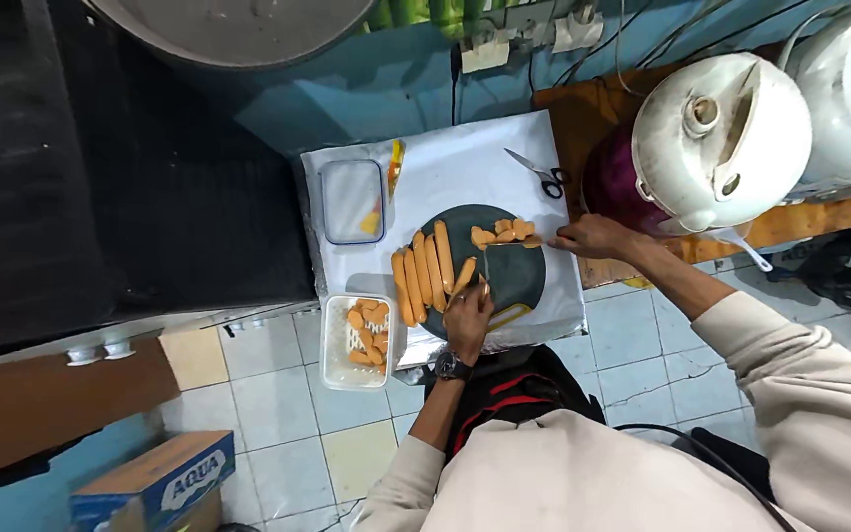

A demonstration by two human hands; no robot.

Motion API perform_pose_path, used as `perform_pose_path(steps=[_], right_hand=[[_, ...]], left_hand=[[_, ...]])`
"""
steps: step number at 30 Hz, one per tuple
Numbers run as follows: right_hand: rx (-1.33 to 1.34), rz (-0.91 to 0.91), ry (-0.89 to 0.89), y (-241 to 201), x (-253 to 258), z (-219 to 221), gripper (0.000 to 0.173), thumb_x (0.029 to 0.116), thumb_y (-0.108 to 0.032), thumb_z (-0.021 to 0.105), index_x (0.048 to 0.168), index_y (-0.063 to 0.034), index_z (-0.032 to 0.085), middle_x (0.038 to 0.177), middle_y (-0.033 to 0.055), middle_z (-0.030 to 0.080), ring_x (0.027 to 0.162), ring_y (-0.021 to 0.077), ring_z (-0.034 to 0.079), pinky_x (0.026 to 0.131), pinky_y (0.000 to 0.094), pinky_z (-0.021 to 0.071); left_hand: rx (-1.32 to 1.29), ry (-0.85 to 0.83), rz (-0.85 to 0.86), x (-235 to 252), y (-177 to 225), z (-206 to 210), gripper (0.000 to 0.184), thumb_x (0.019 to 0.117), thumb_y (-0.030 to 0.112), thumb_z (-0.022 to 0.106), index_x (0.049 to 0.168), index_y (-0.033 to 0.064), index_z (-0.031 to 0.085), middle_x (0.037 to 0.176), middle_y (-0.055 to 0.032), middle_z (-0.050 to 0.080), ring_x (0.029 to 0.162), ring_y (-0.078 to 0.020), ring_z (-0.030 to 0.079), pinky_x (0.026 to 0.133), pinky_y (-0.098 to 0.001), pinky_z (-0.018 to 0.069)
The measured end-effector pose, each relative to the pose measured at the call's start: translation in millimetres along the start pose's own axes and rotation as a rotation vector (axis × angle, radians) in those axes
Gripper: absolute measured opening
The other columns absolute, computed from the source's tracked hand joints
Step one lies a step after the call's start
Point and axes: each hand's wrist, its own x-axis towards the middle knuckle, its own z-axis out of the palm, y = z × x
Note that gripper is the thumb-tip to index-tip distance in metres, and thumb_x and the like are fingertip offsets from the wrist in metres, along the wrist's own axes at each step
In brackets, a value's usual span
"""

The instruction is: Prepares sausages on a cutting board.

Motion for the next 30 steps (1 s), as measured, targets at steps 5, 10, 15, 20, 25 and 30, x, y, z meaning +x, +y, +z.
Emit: perform_pose_path(steps=[5, 10, 15, 20, 25, 30], right_hand=[[-0.007, 0.013, -0.120, -13.0, -3.2, 1.1, 0.058, 0.1089, -0.051, 0.037, 0.094, -0.0047, 0.068, 0.080, 0.0167, 0.066, 0.084, 0.0367, 0.068, 0.077, 0.0587, 0.0532], [0.040, 0.020, -0.018, -15.6, -5.9, 4.6, 0.059, 0.1092, -0.052, 0.035, 0.091, -0.0048, 0.066, 0.076, 0.0155, 0.064, 0.079, 0.0361, 0.068, 0.073, 0.0575, 0.0531], [0.080, 0.123, -0.021, -15.6, -25.2, 14.4, 0.059, 0.1094, -0.052, 0.035, 0.101, -0.0024, 0.067, 0.087, 0.0199, 0.067, 0.089, 0.0396, 0.069, 0.080, 0.0610, 0.0532], [0.494, 0.263, 0.270, -75.7, -72.9, 76.3, 0.051, 0.1130, -0.037, 0.032, 0.116, 0.0024, 0.063, 0.090, 0.0226, 0.066, 0.080, 0.0381, 0.068, 0.074, 0.0596, 0.0562], [0.924, 0.399, 0.307, -155.1, -67.2, 136.4, 0.054, 0.1134, -0.036, 0.025, 0.111, 0.0023, 0.063, 0.082, 0.0131, 0.061, 0.072, 0.0239, 0.060, 0.071, 0.0450, 0.0537], [0.947, 0.460, 0.372, -179.0, -51.5, 144.4, 0.053, 0.1133, -0.037, 0.026, 0.110, -0.0004, 0.064, 0.083, 0.0127, 0.063, 0.077, 0.0245, 0.064, 0.077, 0.0460, 0.0543]], left_hand=[[0.037, 0.000, -0.001, -1.8, -0.3, 3.8, 0.026, 0.0936, 0.023, 0.070, 0.116, 0.0117, 0.076, 0.106, -0.0119, 0.075, 0.091, -0.0301, 0.074, 0.079, -0.0513, 0.0606], [0.040, 0.003, 0.100, -6.7, -8.5, 7.3, 0.026, 0.0950, 0.024, 0.069, 0.116, 0.0110, 0.076, 0.111, -0.0117, 0.075, 0.097, -0.0294, 0.074, 0.083, -0.0490, 0.0608], [0.008, -0.005, 0.182, -5.2, -8.5, 5.8, 0.024, 0.0960, 0.023, 0.069, 0.114, 0.0096, 0.077, 0.114, -0.0107, 0.075, 0.102, -0.0277, 0.073, 0.088, -0.0477, 0.0601], [-0.075, 0.014, 0.261, 5.3, -4.5, 20.5, 0.024, 0.0966, 0.018, 0.069, 0.116, 0.0063, 0.076, 0.119, -0.0139, 0.073, 0.109, -0.0297, 0.070, 0.095, -0.0460, 0.0574], [-0.046, 0.008, 0.290, 8.9, 4.1, 25.4, 0.026, 0.0974, 0.018, 0.068, 0.121, 0.0073, 0.075, 0.124, -0.0143, 0.071, 0.115, -0.0304, 0.067, 0.100, -0.0454, 0.0549], [0.010, -0.022, 0.325, 9.9, -0.9, 21.8, 0.026, 0.0981, 0.019, 0.067, 0.121, 0.0102, 0.075, 0.123, -0.0122, 0.071, 0.114, -0.0275, 0.068, 0.100, -0.0423, 0.0548]])
